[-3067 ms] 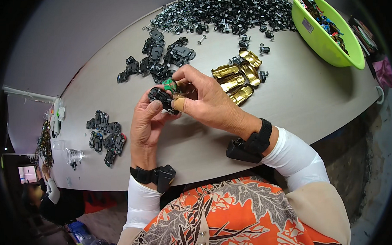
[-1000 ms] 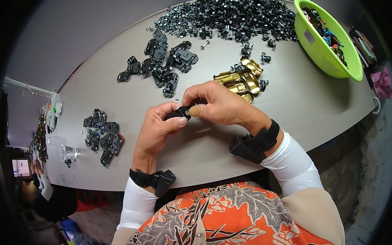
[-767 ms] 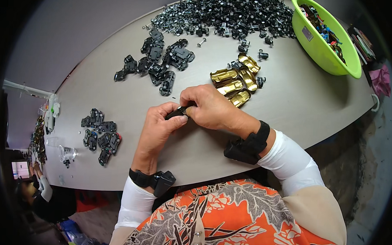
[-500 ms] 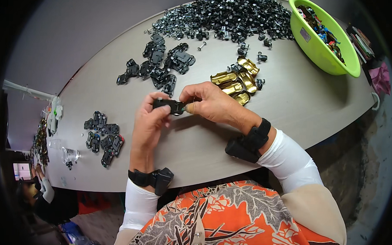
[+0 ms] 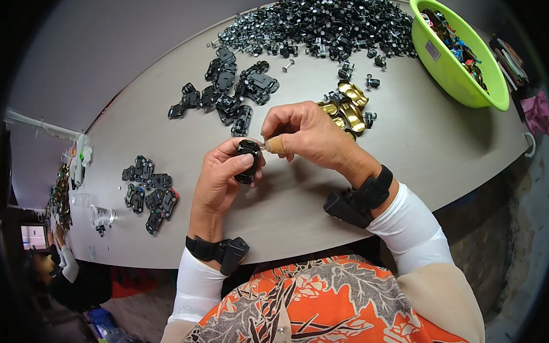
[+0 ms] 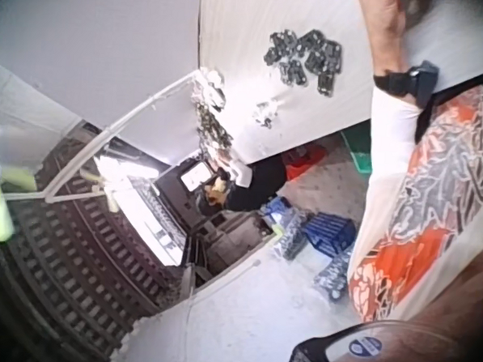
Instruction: The person assembles miniature toy cars by hand at a table. They pick up black chassis and colored body shells, fit the shells onto the chassis, and place the completed units on the table. The process is repeated for multiple cars using various body colors.
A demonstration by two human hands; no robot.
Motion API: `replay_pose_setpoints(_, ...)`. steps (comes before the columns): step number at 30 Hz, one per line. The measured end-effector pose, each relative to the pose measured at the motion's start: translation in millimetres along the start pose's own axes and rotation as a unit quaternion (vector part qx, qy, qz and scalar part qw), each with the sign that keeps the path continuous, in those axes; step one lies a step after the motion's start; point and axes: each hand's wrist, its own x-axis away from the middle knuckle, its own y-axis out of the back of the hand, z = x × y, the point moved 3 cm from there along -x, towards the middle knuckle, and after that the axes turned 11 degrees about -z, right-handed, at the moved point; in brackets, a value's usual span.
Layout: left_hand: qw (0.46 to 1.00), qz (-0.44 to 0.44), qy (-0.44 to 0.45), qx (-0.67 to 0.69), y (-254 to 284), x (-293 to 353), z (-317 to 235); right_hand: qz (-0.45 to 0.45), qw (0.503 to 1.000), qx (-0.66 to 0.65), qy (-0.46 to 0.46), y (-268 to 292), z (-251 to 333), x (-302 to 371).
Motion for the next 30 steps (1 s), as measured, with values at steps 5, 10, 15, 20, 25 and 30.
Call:
replay_pose_setpoints(5,0.999,0.038,-0.011,-0.023,-1.3,0.8,5.5,0.022,0.999,0.013,-0.040,-2.7,4.8,3.3)
replay_pose_setpoints(10,0.995,0.015,-0.027,-0.096,-5.0,6.6,3.3,0.051,0.993,0.047,-0.096,-2.5,-0.9,5.0)
replay_pose_setpoints(15,0.985,0.013,-0.038,-0.169,-6.7,8.3,2.4,0.036,0.986,0.133,-0.092,-8.9,-0.4,6.5)
replay_pose_setpoints(20,0.958,-0.004,-0.092,-0.272,2.4,11.9,9.0,0.037,0.978,0.202,-0.033,-16.5,-23.1,4.9)
replay_pose_setpoints(25,0.917,-0.020,-0.112,-0.382,11.0,25.9,3.1,0.064,0.965,0.244,0.077,-34.2,-23.6,14.4)
replay_pose_setpoints(30,0.789,-0.125,-0.174,-0.576,44.9,54.3,-34.7,0.066,0.946,0.279,0.151,-26.2,-8.8,14.5)
